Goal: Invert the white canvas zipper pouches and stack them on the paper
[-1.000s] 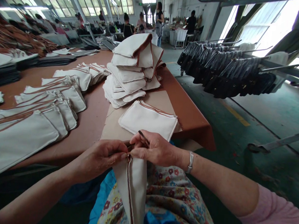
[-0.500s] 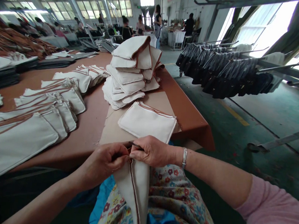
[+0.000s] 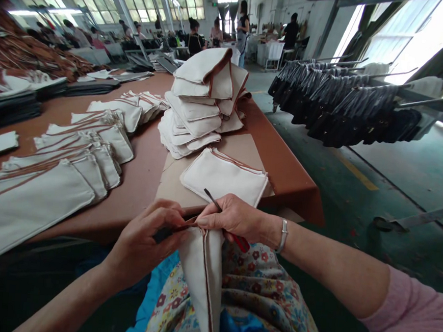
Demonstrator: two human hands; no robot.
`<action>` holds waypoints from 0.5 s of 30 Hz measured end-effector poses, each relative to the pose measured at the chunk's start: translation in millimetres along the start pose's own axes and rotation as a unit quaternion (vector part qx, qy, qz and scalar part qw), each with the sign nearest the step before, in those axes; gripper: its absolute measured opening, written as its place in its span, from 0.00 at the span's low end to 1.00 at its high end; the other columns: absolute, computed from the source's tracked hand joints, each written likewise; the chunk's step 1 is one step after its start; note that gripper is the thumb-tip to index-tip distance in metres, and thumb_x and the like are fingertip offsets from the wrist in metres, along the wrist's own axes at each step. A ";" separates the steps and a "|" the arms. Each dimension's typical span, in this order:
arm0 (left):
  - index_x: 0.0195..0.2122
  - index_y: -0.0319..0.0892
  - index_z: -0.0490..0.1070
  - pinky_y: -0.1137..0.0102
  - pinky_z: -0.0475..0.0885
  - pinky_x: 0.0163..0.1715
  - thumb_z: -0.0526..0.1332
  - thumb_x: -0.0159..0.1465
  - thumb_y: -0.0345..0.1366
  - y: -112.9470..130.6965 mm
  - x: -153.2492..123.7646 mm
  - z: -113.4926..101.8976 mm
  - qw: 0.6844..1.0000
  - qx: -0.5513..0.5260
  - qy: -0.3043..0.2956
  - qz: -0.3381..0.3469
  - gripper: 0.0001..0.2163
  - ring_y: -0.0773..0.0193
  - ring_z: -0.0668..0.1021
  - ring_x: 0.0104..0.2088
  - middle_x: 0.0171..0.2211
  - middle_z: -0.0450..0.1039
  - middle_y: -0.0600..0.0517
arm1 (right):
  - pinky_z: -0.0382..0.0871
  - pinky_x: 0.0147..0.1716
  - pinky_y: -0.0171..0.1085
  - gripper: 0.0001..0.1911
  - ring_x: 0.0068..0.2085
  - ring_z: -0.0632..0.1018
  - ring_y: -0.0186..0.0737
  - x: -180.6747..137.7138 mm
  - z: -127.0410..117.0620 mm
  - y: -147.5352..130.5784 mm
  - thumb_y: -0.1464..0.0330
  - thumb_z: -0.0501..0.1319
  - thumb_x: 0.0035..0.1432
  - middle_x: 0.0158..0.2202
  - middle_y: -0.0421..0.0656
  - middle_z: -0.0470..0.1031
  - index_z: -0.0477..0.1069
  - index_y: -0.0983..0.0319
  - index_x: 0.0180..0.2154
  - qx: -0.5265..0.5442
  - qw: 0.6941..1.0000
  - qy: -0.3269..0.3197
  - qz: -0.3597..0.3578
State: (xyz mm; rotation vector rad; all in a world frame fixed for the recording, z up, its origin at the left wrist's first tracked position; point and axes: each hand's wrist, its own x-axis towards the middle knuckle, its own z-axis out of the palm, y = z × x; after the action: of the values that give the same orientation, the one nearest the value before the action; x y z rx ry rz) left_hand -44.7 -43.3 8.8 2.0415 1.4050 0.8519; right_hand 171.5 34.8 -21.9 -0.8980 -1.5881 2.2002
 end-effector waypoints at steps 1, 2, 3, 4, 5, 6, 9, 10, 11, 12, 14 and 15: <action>0.35 0.42 0.69 0.72 0.71 0.41 0.62 0.63 0.29 -1.4 -0.4 0.3 0.999 0.025 0.002 0.024 0.02 0.64 0.74 0.41 0.41 0.69 0.48 | 0.55 0.11 0.25 0.20 0.15 0.62 0.22 1.0 -0.2 2.0 0.57 0.68 0.53 0.22 0.36 0.68 0.77 0.68 0.37 0.012 1.000 0.002 0.003; 0.36 0.41 0.70 0.72 0.71 0.42 0.60 0.64 0.28 -2.8 -0.7 0.8 0.998 0.050 0.001 0.043 0.02 0.64 0.75 0.42 0.41 0.69 0.48 | 0.55 0.11 0.25 0.20 0.15 0.62 0.22 1.8 -0.2 3.4 0.56 0.68 0.52 0.22 0.36 0.69 0.77 0.68 0.38 0.020 1.000 0.005 0.005; 0.38 0.41 0.71 0.73 0.71 0.42 0.60 0.65 0.28 -3.9 -0.9 1.6 0.995 0.074 -0.001 0.061 0.03 0.64 0.75 0.42 0.41 0.70 0.47 | 0.56 0.10 0.25 0.21 0.15 0.62 0.22 2.4 0.0 4.3 0.56 0.69 0.52 0.23 0.36 0.70 0.78 0.68 0.38 0.025 1.000 0.007 0.006; 0.40 0.40 0.71 0.73 0.72 0.42 0.59 0.65 0.28 -4.9 -1.1 2.5 0.992 0.099 -0.003 0.078 0.04 0.64 0.75 0.42 0.42 0.70 0.46 | 0.56 0.10 0.25 0.21 0.14 0.62 0.22 2.8 0.3 4.8 0.56 0.69 0.51 0.23 0.36 0.70 0.78 0.68 0.38 0.027 1.000 0.010 0.006; 0.41 0.39 0.71 0.73 0.72 0.42 0.58 0.66 0.28 -5.5 -1.3 3.5 0.988 0.126 -0.008 0.094 0.05 0.64 0.76 0.42 0.42 0.71 0.45 | 0.56 0.10 0.25 0.21 0.14 0.62 0.22 3.0 0.7 5.2 0.56 0.69 0.51 0.23 0.37 0.70 0.78 0.68 0.38 0.026 1.000 0.013 0.005; 0.41 0.38 0.71 0.72 0.73 0.41 0.58 0.66 0.28 -5.7 -1.5 4.6 0.982 0.154 -0.012 0.109 0.05 0.63 0.76 0.42 0.42 0.71 0.45 | 0.56 0.09 0.24 0.21 0.14 0.62 0.22 3.1 1.1 5.5 0.56 0.69 0.51 0.23 0.37 0.70 0.78 0.68 0.38 0.026 1.000 0.014 0.004; 0.41 0.37 0.72 0.69 0.74 0.39 0.56 0.66 0.29 -3.3 -1.6 8.9 0.960 0.247 -0.015 0.132 0.06 0.61 0.77 0.38 0.40 0.73 0.44 | 0.57 0.10 0.24 0.20 0.14 0.62 0.21 2.9 2.4 6.2 0.57 0.68 0.53 0.22 0.36 0.70 0.77 0.68 0.37 0.027 1.000 0.015 -0.001; 0.39 0.37 0.72 0.68 0.74 0.38 0.56 0.66 0.29 -1.8 -1.5 10.7 0.952 0.274 -0.012 0.134 0.06 0.61 0.77 0.37 0.38 0.74 0.45 | 0.57 0.10 0.23 0.19 0.14 0.62 0.21 2.7 3.0 6.0 0.57 0.68 0.53 0.22 0.36 0.69 0.77 0.69 0.37 0.027 1.000 0.015 -0.002; 0.38 0.37 0.72 0.67 0.75 0.37 0.55 0.67 0.29 -0.1 -1.4 12.6 0.945 0.297 -0.007 0.135 0.07 0.61 0.77 0.35 0.36 0.74 0.46 | 0.57 0.10 0.23 0.19 0.14 0.62 0.21 2.5 3.8 5.5 0.57 0.67 0.54 0.21 0.35 0.67 0.77 0.69 0.36 0.026 1.000 0.015 -0.003; 0.37 0.38 0.72 0.67 0.75 0.35 0.55 0.67 0.29 1.7 -1.1 14.7 0.939 0.316 -0.002 0.134 0.07 0.61 0.77 0.33 0.35 0.73 0.47 | 0.56 0.10 0.23 0.18 0.13 0.62 0.21 2.1 4.8 4.5 0.58 0.67 0.55 0.19 0.34 0.66 0.76 0.69 0.35 0.023 1.000 0.017 -0.003; 0.35 0.39 0.72 0.65 0.75 0.34 0.54 0.66 0.29 5.1 -0.4 19.0 0.929 0.347 0.001 0.131 0.07 0.60 0.76 0.32 0.33 0.72 0.49 | 0.55 0.09 0.23 0.18 0.13 0.62 0.22 1.2 7.2 1.2 0.58 0.67 0.55 0.17 0.33 0.64 0.76 0.69 0.33 0.013 1.000 0.020 0.002; 0.34 0.39 0.71 0.64 0.75 0.32 0.54 0.66 0.29 6.6 0.1 21.2 0.923 0.360 0.001 0.133 0.07 0.59 0.76 0.31 0.32 0.71 0.49 | 0.54 0.09 0.23 0.18 0.13 0.62 0.22 0.7 8.7 -0.7 0.58 0.66 0.55 0.17 0.33 0.64 0.75 0.69 0.33 0.008 1.000 0.021 0.006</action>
State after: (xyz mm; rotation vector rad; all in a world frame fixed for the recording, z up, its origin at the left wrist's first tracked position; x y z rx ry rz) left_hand -24.9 -46.7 -0.6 2.8284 1.6243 0.4581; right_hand 165.5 28.8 -19.8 -0.9471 -1.5486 2.1838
